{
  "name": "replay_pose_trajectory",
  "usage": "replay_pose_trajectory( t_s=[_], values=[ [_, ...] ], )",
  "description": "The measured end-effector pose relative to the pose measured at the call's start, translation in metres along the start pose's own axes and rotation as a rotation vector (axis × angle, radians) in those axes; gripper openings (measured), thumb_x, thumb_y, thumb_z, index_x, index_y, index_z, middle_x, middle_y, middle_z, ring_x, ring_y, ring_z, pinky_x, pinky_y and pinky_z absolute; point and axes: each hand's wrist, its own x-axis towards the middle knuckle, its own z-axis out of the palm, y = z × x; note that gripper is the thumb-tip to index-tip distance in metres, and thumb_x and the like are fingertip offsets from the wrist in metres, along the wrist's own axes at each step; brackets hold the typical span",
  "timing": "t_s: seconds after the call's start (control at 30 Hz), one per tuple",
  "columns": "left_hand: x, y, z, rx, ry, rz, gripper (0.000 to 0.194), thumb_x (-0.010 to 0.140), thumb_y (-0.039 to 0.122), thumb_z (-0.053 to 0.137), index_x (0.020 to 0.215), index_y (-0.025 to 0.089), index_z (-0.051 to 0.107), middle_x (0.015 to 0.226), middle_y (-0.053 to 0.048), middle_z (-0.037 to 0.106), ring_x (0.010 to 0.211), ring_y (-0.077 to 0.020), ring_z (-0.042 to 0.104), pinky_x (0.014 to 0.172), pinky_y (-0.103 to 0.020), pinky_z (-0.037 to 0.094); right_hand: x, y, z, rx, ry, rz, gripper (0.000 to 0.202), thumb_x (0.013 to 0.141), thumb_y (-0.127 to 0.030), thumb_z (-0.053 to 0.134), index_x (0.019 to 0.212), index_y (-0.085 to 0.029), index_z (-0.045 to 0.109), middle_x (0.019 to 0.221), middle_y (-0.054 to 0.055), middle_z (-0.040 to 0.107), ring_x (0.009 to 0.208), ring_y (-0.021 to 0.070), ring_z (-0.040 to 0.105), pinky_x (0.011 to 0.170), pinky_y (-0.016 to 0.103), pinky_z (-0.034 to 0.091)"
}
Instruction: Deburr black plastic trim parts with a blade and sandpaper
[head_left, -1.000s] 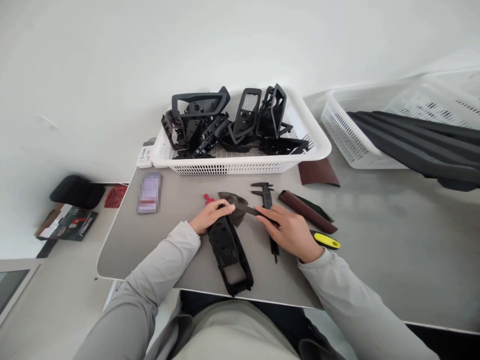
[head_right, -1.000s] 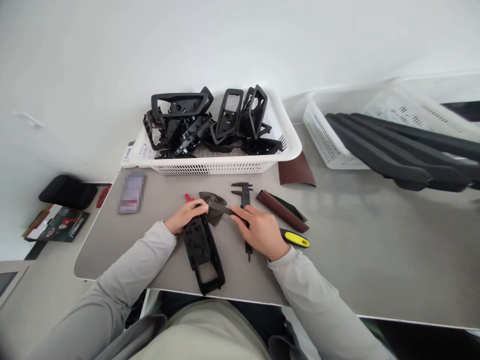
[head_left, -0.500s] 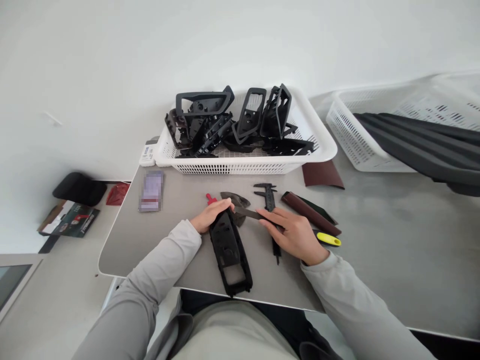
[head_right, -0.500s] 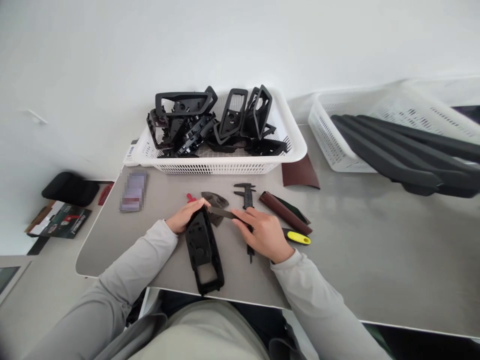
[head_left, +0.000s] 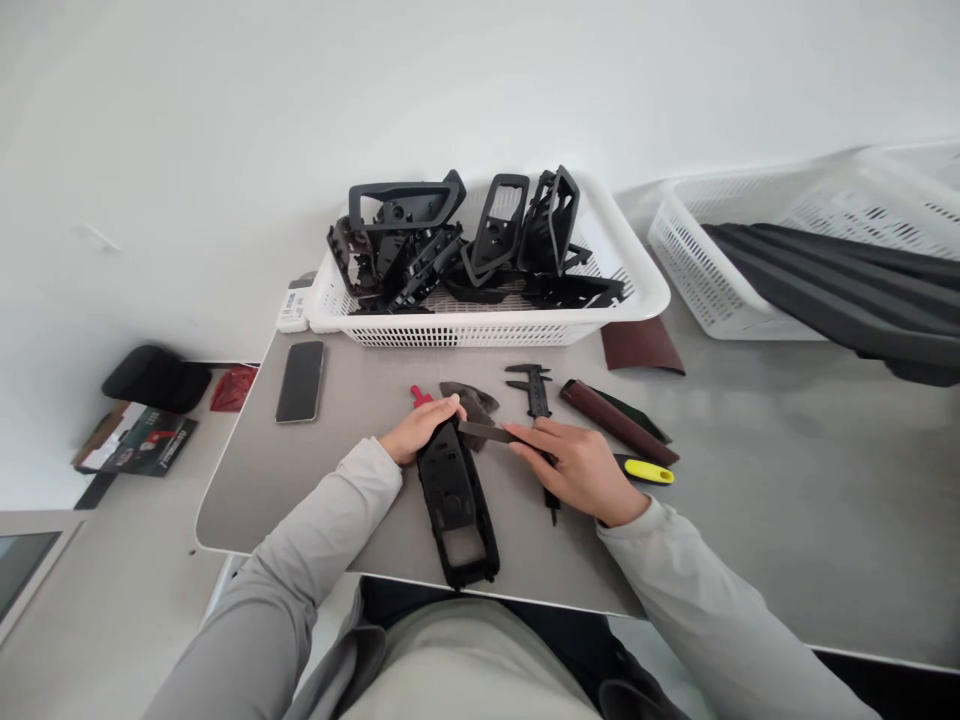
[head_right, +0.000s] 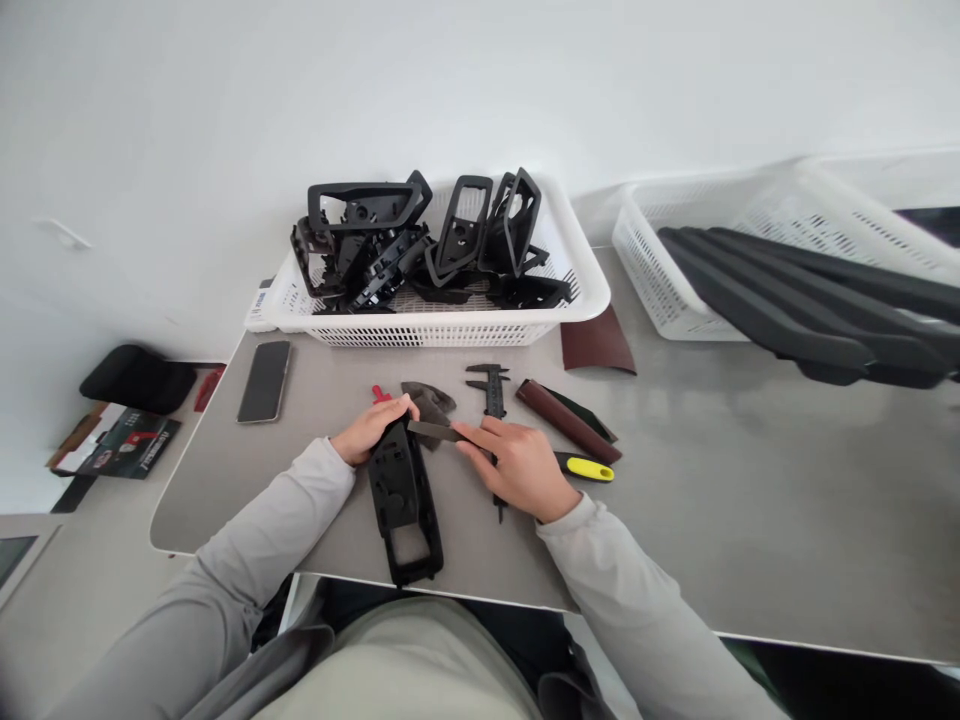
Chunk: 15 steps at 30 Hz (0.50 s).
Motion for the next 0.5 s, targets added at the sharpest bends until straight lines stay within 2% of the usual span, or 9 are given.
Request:
replay_pose_trajectory(
  t_s=[0.13, 0.27, 0.4, 0.5],
  values=[
    [0.0001, 0.0001, 0.0001, -0.001, 0.010, 0.006, 0.058, 0.066, 0.075, 0.058, 0.070, 0.016, 0.059, 0.060, 0.004, 0.050, 0.055, -0.0086, 0.042, 0.054, -0.023, 0.032, 0.0002, -0.0011, 0.0001, 0.011, -0.032, -0.008, 0.038, 0.099, -0.036, 0.040, 0.114, -0.018, 0.070, 0.074, 0.006, 0.067, 0.060, 0.0147, 0.062, 0.056, 0.026, 0.042],
    [0.0000, 0.0006, 0.0006, -0.013, 0.044, -0.023, 0.056, 0.066, 0.073, 0.060, 0.073, 0.017, 0.059, 0.059, 0.004, 0.050, 0.055, -0.0093, 0.043, 0.055, -0.024, 0.033, 0.0006, 0.0007, 0.0006, -0.024, 0.004, 0.045, 0.040, 0.099, -0.036, 0.040, 0.112, -0.015, 0.071, 0.072, 0.006, 0.066, 0.058, 0.0164, 0.062, 0.055, 0.028, 0.043],
    [-0.0005, 0.0016, 0.0005, 0.002, 0.012, 0.007, 0.057, 0.065, 0.074, 0.059, 0.068, 0.017, 0.059, 0.058, 0.004, 0.050, 0.054, -0.0090, 0.041, 0.053, -0.024, 0.032, 0.0009, 0.0012, -0.0001, 0.026, -0.039, 0.001, 0.039, 0.099, -0.036, 0.039, 0.113, -0.017, 0.071, 0.073, 0.006, 0.067, 0.059, 0.0153, 0.062, 0.056, 0.026, 0.043],
    [-0.0008, 0.0019, 0.0002, -0.006, 0.017, 0.007, 0.056, 0.066, 0.073, 0.059, 0.069, 0.017, 0.059, 0.057, 0.004, 0.050, 0.053, -0.0089, 0.041, 0.052, -0.024, 0.031, 0.0014, -0.0006, 0.0002, 0.015, -0.055, 0.027, 0.039, 0.099, -0.036, 0.039, 0.114, -0.018, 0.070, 0.076, 0.006, 0.068, 0.061, 0.0159, 0.064, 0.057, 0.026, 0.044]
  ],
)
